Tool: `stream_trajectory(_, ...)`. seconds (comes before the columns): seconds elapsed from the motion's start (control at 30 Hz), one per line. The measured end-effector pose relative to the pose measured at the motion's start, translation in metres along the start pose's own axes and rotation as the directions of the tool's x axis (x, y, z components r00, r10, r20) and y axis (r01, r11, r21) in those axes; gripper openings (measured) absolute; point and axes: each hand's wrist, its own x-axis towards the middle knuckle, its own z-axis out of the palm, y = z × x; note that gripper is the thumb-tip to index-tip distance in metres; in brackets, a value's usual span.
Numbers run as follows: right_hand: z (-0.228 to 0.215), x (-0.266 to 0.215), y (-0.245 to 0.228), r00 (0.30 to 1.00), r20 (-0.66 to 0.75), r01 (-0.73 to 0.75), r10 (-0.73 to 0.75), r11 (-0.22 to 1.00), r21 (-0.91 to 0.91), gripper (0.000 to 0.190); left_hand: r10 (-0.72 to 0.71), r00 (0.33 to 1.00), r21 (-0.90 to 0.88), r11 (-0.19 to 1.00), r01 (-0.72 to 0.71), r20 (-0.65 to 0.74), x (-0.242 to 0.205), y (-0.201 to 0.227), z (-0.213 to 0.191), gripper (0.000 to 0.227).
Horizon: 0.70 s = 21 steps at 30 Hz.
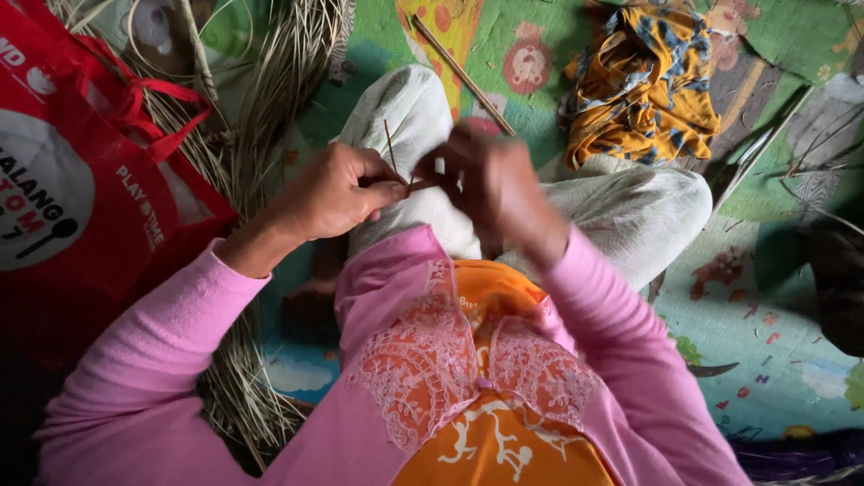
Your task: Bending and shaping thin wooden strips into circular hoops for crafting.
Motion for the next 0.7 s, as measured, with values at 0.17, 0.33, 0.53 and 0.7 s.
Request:
stream_trajectory(0.17,0.047,0.046,0.127,0.728,0.678,-0.401,0.104,0.866,0.298,0.032,0.125,0.990,0.062,0.990,-0.129,0.065,-0.002,-0.010,-0.007,0.010)
stream_trajectory(0.33,0.051,-0.023,0.248,0.598,0.693,-0.486,0.403,0.870,-0.087,0.040,-0.043,0.998,-0.137,0.990,0.035,-0.054,-0.007,-0.012,-0.024,0.010)
stream_trajectory(0.53,-0.017,-0.082,0.306,0.658,0.256,-0.588,0.708,0.696,-0.413,0.036,-0.022,0.996,-0.328,0.945,-0.009,-0.089,0.003,-0.030,-0.037,0.004)
stream_trajectory(0.7,-0.022,-0.062,0.189,0.896,-0.443,-0.138,-0.013,0.942,-0.307,0.022,-0.044,0.996,-0.367,0.930,0.012,-0.077,0.006,-0.028,-0.038,0.005)
